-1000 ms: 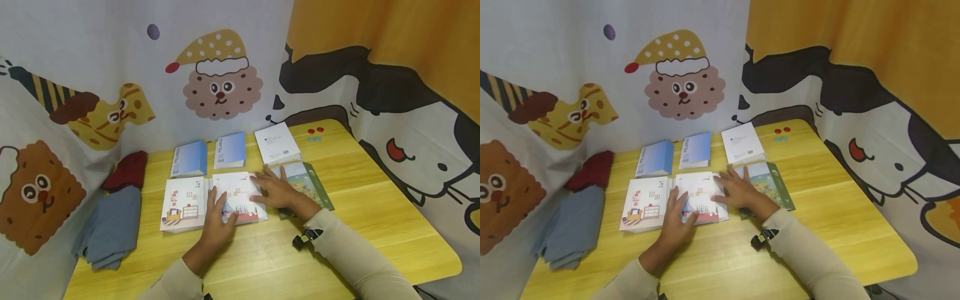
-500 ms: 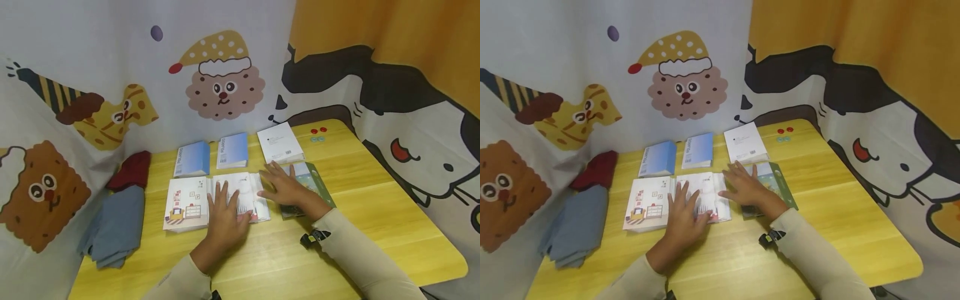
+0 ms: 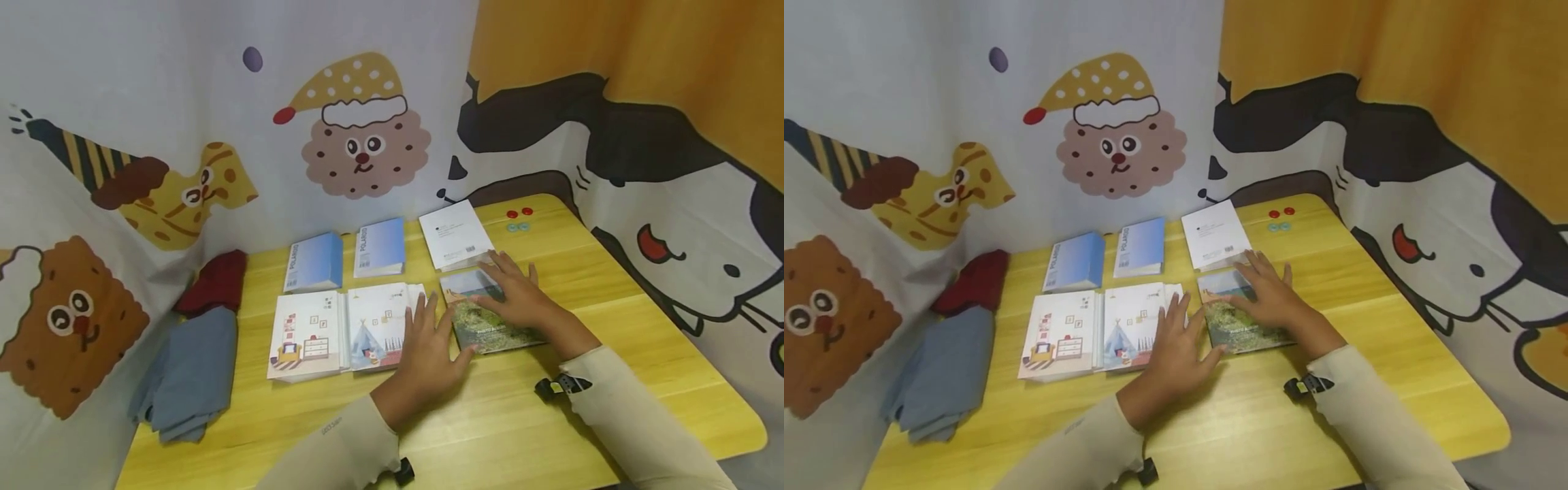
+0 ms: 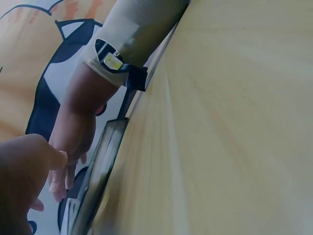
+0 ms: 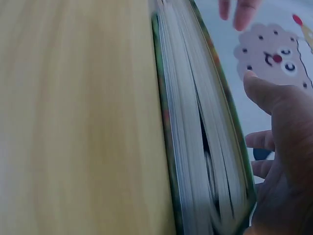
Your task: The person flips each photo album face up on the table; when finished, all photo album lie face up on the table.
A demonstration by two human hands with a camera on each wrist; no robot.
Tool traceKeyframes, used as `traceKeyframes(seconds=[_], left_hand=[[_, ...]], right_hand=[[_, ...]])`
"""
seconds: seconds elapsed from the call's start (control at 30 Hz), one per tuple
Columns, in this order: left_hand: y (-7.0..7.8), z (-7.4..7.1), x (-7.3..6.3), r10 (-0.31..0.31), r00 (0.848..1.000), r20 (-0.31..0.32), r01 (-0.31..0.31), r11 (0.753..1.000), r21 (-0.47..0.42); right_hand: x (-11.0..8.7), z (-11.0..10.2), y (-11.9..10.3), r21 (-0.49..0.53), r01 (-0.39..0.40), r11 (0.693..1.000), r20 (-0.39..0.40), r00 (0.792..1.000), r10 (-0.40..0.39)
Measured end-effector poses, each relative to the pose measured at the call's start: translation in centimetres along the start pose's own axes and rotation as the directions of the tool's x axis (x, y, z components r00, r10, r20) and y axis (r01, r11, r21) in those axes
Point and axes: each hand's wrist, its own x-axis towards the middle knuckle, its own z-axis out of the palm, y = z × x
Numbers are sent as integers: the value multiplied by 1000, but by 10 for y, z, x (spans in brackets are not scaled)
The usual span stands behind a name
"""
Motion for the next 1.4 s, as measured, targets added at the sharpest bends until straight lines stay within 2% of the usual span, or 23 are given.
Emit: traceKeyframes(seconds=[0.17, 0.33, 0.47, 0.57, 0.73, 0.97, 1.17, 1.23, 1.3, 1.33, 1.4], left_hand=[[15, 12, 14, 17, 999, 38, -18, 1000, 23], [33, 33, 26, 14, 999, 52, -18, 997, 75], [45, 50, 29, 20, 997, 71, -25, 997, 79], [50, 57, 28, 21, 997, 77, -25, 999, 48], [51, 60, 28, 2, 997, 73, -2, 1000, 10], [53, 57, 31, -27, 997, 68, 27, 1000, -7], [52, 56, 31, -8, 999, 48, 8, 1000, 12], [52, 56, 30, -1, 999, 48, 1, 1000, -4], [52, 57, 30, 6, 999, 47, -5, 999, -36], [51, 57, 30, 10, 999, 52, -7, 998, -55], [51, 58, 31, 21, 998, 52, -16, 994, -105]], right_hand=[[-9, -9, 26, 67, -55, 996, -7, 998, 56], [-12, -5, 53, 122, -89, 989, 1, 996, 89], [-14, 3, 67, 158, -101, 982, 5, 995, 102], [-16, 8, 72, 169, -102, 980, -1, 995, 103], [-16, 6, 70, 149, -114, 982, 7, 993, 114], [-14, 4, 69, 132, -113, 985, -11, 993, 115], [-13, 5, 68, 182, -99, 978, -45, 993, 109], [-14, 4, 67, 238, -83, 968, -77, 992, 104], [-15, 4, 65, 323, -65, 944, -114, 988, 107], [-16, 4, 64, 366, -52, 929, -135, 985, 108], [-18, 2, 63, 478, -15, 878, -175, 978, 112]])
